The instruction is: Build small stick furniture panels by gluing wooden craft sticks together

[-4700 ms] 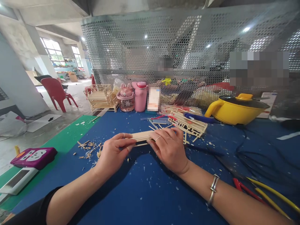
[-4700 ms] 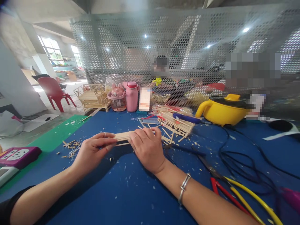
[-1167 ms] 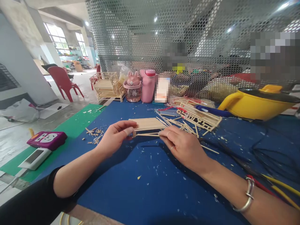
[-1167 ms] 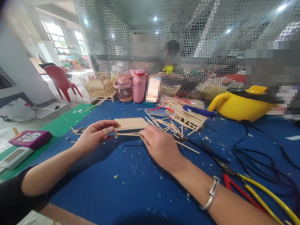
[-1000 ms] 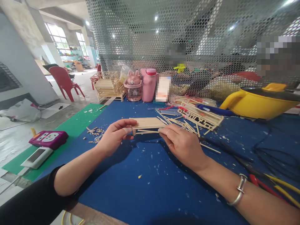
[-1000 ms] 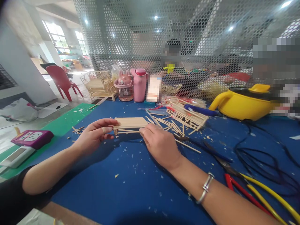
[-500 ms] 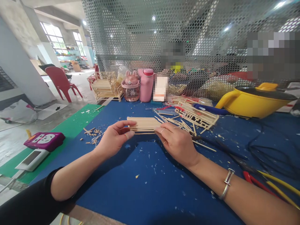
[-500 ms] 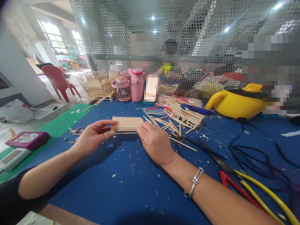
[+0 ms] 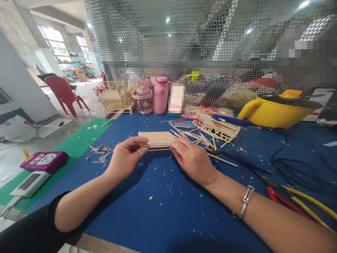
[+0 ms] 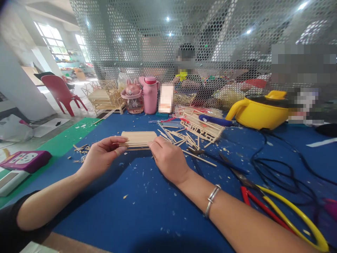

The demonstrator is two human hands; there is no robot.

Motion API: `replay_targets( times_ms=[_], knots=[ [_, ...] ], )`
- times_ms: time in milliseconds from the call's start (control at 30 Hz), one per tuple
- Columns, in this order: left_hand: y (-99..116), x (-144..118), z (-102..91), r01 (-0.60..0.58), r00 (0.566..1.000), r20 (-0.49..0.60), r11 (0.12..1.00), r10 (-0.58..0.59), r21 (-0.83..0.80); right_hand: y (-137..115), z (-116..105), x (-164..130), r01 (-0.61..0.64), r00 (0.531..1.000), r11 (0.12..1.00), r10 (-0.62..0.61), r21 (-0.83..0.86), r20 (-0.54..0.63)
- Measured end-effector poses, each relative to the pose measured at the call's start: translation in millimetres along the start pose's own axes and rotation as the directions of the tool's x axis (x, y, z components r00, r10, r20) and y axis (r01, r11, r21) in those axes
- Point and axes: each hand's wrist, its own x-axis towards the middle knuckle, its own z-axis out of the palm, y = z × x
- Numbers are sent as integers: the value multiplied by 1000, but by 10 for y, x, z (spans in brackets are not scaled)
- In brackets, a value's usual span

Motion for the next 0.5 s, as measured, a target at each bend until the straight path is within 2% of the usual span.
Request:
replay_targets(
  times_ms=[133, 200, 233, 300, 367, 433, 500],
  knots=[
    [1, 10, -14, 38, 999, -10, 999, -38, -14, -1, -53, -11, -79, 995, 996, 76, -31, -69],
    [7, 15, -22, 66, 998, -18, 998, -66, -21, 5, -83, -21, -201, 976, 977, 205, 68, -70],
    [11, 16, -25, 80, 996, -22, 997, -81, -23, 10, -90, -25, -287, 955, 947, 295, 141, -39],
    [22, 17, -27, 105, 994, -30, 994, -106, -21, 23, -84, -31, -466, 882, 834, 465, 296, 78],
    [34, 14, -26, 123, 992, -37, 992, -123, -20, 35, -53, -27, -566, 820, 702, 534, 432, 207],
    [45, 9, -24, 130, 991, -38, 991, -131, -26, 39, -14, -14, -570, 812, 619, 523, 540, 258],
    [55, 5, -25, 141, 989, -36, 990, -142, -28, 36, 17, 3, -529, 833, 596, 502, 605, 234]
  ],
)
